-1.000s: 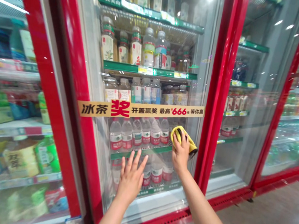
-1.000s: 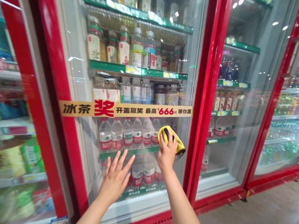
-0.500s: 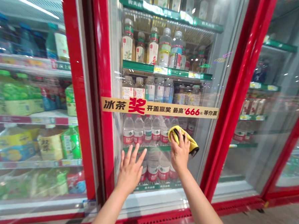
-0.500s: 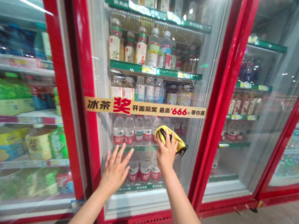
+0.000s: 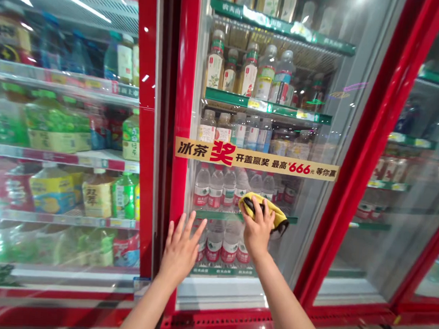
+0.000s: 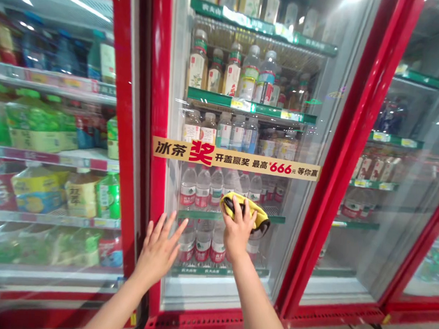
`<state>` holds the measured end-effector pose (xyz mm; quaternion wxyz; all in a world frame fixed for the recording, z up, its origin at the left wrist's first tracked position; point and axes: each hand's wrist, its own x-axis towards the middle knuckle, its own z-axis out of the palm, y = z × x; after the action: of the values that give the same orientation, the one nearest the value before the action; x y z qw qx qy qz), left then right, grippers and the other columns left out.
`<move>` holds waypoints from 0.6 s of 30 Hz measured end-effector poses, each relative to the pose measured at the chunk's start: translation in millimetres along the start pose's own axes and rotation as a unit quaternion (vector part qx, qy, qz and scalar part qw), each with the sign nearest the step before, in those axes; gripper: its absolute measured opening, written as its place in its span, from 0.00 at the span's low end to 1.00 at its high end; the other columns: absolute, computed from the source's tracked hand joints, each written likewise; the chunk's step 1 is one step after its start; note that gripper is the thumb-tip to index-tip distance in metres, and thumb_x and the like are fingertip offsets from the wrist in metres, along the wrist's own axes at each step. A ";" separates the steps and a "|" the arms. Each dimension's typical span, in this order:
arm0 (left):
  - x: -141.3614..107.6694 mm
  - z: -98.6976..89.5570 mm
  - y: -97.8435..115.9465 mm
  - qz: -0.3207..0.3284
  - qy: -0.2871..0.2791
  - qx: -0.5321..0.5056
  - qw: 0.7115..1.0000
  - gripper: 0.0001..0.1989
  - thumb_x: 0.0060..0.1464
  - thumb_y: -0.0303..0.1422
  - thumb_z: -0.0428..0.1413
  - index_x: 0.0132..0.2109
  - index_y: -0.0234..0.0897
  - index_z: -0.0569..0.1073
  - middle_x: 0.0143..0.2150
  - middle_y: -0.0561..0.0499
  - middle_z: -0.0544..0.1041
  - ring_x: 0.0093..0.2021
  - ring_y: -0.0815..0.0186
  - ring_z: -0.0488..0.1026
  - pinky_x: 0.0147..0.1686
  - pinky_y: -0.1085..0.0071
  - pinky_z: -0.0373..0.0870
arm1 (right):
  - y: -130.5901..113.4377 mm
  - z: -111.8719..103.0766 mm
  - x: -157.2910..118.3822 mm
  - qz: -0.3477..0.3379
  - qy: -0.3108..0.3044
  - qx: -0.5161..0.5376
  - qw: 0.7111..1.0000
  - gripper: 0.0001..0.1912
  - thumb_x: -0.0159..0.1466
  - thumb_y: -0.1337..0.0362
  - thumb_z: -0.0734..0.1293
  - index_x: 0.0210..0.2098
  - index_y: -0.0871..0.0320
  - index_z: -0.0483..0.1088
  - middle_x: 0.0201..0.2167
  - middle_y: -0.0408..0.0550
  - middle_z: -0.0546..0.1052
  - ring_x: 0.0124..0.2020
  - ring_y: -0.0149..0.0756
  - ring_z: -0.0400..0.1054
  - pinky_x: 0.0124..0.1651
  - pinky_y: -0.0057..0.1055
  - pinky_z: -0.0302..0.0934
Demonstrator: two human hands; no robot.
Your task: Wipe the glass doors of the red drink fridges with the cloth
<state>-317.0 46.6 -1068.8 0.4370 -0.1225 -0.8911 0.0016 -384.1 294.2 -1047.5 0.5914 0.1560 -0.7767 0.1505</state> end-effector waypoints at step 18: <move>-42.7 -12.7 -40.6 -0.027 -0.027 0.028 0.999 0.39 0.59 0.33 0.57 0.74 0.47 0.54 0.76 0.49 0.53 0.77 0.51 0.46 0.74 0.45 0.43 | -91.3 29.0 -4.7 -0.083 -0.060 0.044 0.994 0.29 0.69 0.70 0.65 0.65 0.39 0.66 0.68 0.41 0.68 0.72 0.48 0.52 0.73 0.57 0.36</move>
<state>-290.8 -3.5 -1089.8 0.4161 -0.0857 -0.9051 0.0184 -369.8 199.6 -1054.9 0.5466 0.2547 -0.7878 0.1254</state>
